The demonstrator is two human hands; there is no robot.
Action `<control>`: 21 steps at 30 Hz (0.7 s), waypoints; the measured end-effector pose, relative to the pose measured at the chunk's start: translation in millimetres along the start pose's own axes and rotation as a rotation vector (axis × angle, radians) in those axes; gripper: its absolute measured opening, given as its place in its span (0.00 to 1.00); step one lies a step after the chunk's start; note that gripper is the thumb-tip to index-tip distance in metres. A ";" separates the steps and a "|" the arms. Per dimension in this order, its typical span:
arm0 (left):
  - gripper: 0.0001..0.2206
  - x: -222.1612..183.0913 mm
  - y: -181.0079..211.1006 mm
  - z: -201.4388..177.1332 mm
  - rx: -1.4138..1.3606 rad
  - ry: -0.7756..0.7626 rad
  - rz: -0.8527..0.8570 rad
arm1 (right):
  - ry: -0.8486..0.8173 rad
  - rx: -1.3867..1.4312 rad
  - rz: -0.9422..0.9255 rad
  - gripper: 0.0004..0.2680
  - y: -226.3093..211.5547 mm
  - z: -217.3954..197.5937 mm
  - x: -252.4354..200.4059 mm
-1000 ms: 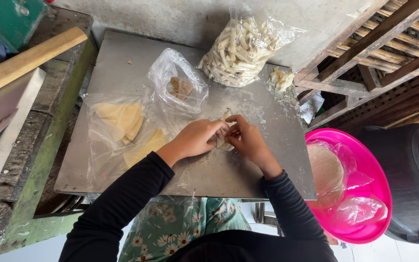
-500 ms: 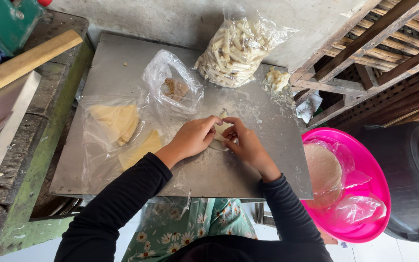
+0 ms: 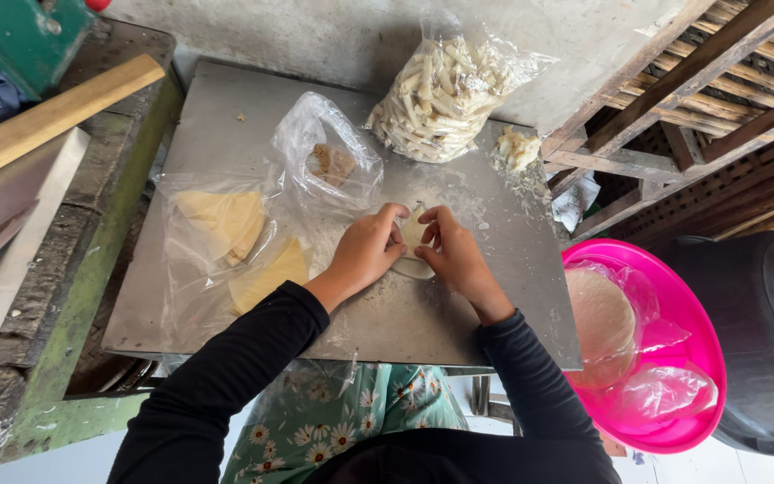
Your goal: The person takes a triangular wrapper from a stack, places a small amount of filling from a plastic bag onto the center using a toothpick, and folds the wrapper into a triangular packet by hand.
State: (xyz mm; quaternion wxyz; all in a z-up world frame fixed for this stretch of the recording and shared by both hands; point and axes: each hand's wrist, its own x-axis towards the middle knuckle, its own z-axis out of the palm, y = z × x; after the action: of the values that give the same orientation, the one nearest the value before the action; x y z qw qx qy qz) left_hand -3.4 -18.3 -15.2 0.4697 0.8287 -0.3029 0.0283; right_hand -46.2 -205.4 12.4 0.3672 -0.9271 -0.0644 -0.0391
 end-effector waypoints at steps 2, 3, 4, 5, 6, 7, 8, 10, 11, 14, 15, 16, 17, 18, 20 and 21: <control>0.18 0.7 -3.2 1.1 0.034 -0.004 0.078 | -0.011 0.025 0.011 0.15 0.9 0.5 -1.7; 0.18 0.6 -5.2 0.8 0.056 -0.007 0.119 | 0.004 0.042 -0.002 0.14 1.8 1.1 -3.8; 0.17 0.7 -7.1 0.3 0.079 -0.010 0.159 | 0.018 0.058 -0.015 0.14 2.9 1.9 -6.3; 0.17 0.2 -8.9 -0.3 0.092 -0.025 0.173 | 0.030 0.075 -0.027 0.13 4.4 2.6 -8.6; 0.17 0.0 -10.7 -1.3 0.105 -0.040 0.186 | 0.015 0.087 -0.067 0.14 6.6 1.7 -11.0; 0.18 -0.3 -12.0 -2.0 0.118 -0.058 0.201 | 0.002 0.099 -0.105 0.15 9.3 -0.3 -14.5; 0.18 -0.7 -12.6 -2.2 0.141 -0.054 0.211 | -0.011 0.111 -0.143 0.17 12.2 -1.2 -16.9; 0.17 -1.0 -11.8 -0.7 0.185 -0.048 0.235 | 0.060 0.068 -0.206 0.16 18.5 1.0 -18.8; 0.16 -0.8 -10.6 0.1 0.200 -0.029 0.240 | 0.096 0.047 -0.239 0.15 21.7 2.7 -18.2; 0.13 0.9 -5.3 1.5 0.224 0.029 0.198 | 0.135 0.049 -0.072 0.13 32.0 10.0 -15.0; 0.13 0.8 -3.3 2.1 0.216 0.047 0.139 | 0.127 0.094 -0.018 0.12 35.6 11.5 -13.3; 0.12 0.9 -1.3 2.7 0.208 0.065 0.080 | 0.119 0.138 0.035 0.11 38.6 12.4 -10.9; 0.12 3.5 -0.2 1.4 0.170 0.007 -0.032 | 0.113 0.184 0.087 0.11 40.4 12.8 -7.3; 0.12 7.9 0.1 -0.6 0.132 -0.050 -0.144 | 0.092 0.232 0.103 0.11 41.4 12.7 -4.0; 0.15 15.1 -0.4 -2.0 0.103 -0.095 -0.255 | 0.056 0.328 0.139 0.12 41.6 10.7 1.7; 0.16 17.3 -0.9 -0.3 0.110 -0.083 -0.258 | 0.067 0.317 0.114 0.14 40.9 9.6 2.9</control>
State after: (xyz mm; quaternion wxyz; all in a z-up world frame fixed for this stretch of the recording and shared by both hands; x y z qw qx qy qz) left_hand 11.3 -26.0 -10.0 0.4106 0.8857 -0.2109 -0.0500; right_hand -37.1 -228.1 -21.9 0.5123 -0.8580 -0.0047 -0.0383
